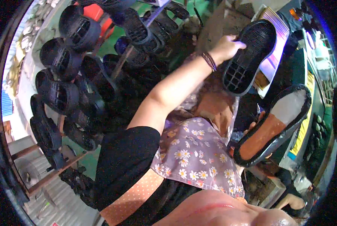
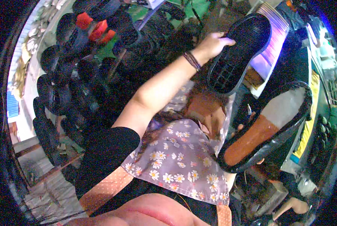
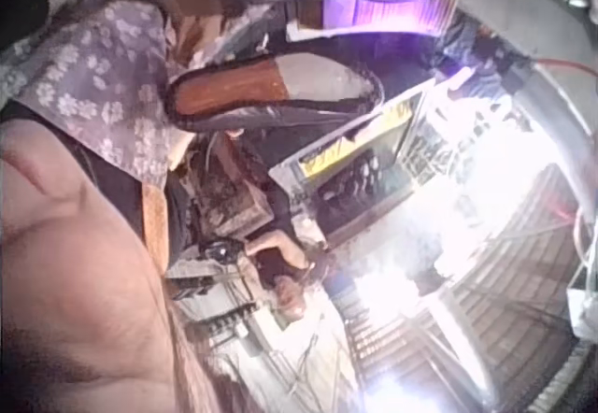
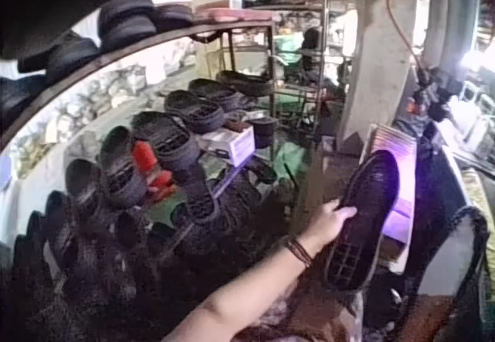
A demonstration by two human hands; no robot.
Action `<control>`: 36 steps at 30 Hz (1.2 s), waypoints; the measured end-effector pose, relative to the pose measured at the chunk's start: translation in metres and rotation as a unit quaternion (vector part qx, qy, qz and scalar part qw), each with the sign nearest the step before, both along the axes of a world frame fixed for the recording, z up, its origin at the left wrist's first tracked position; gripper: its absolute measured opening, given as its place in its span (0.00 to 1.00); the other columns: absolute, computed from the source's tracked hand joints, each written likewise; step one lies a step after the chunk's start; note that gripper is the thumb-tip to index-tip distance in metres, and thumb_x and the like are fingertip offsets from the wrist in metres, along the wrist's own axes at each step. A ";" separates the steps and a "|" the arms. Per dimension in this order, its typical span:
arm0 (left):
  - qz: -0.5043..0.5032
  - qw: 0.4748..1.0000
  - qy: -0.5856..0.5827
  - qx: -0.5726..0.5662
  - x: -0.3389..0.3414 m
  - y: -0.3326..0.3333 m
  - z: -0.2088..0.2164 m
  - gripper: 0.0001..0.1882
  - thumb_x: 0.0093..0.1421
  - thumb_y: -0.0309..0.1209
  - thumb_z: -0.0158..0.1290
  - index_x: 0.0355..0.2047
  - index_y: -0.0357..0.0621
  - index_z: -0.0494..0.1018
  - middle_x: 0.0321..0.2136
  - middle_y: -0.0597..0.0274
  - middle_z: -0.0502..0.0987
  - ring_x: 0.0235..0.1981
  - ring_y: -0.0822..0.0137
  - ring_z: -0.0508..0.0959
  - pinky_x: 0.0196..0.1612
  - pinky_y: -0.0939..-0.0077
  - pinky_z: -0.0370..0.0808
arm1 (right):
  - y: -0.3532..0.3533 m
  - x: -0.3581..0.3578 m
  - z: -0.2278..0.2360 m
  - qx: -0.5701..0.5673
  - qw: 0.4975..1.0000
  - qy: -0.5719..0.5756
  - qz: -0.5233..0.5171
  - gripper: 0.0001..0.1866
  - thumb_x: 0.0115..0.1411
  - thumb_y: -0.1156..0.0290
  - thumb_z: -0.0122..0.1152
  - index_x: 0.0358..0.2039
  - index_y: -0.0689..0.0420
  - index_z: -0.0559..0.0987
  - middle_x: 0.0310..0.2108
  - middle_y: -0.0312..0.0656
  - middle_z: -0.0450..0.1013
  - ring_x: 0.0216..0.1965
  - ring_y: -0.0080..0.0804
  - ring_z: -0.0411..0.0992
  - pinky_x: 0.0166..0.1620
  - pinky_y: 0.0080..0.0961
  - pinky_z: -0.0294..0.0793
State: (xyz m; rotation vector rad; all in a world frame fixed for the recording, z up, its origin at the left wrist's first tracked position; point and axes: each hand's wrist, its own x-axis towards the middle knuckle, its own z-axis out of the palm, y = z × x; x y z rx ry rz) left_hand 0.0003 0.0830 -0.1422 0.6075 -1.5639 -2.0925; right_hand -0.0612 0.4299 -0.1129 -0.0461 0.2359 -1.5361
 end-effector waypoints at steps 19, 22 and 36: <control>0.567 0.583 -0.485 -0.322 0.351 -0.086 0.000 0.25 0.48 0.35 0.60 0.45 0.35 0.70 0.47 0.45 0.72 0.50 0.51 0.70 0.54 0.56 0.66 | -0.094 -0.006 0.027 0.183 0.686 0.592 -0.381 0.38 0.39 0.75 0.67 0.55 0.65 0.69 0.46 0.48 0.73 0.44 0.40 0.72 0.52 0.37 0.69; 0.413 0.414 -0.636 -0.504 0.355 -0.099 -0.025 0.43 0.49 0.34 0.60 0.64 0.48 0.53 0.50 0.44 0.66 0.57 0.39 0.61 0.62 0.41 0.50 | -0.100 0.003 0.033 0.193 0.709 0.561 -0.381 0.38 0.38 0.77 0.67 0.55 0.64 0.70 0.45 0.46 0.74 0.42 0.39 0.73 0.51 0.36 0.71; 0.541 0.806 0.005 0.242 0.293 -0.279 -0.081 0.21 0.50 0.20 0.58 0.46 0.30 0.71 0.45 0.49 0.76 0.43 0.53 0.78 0.50 0.57 0.72 | -0.091 0.008 0.032 0.210 0.679 0.596 -0.374 0.36 0.36 0.75 0.70 0.51 0.63 0.73 0.43 0.44 0.74 0.42 0.35 0.73 0.51 0.34 0.70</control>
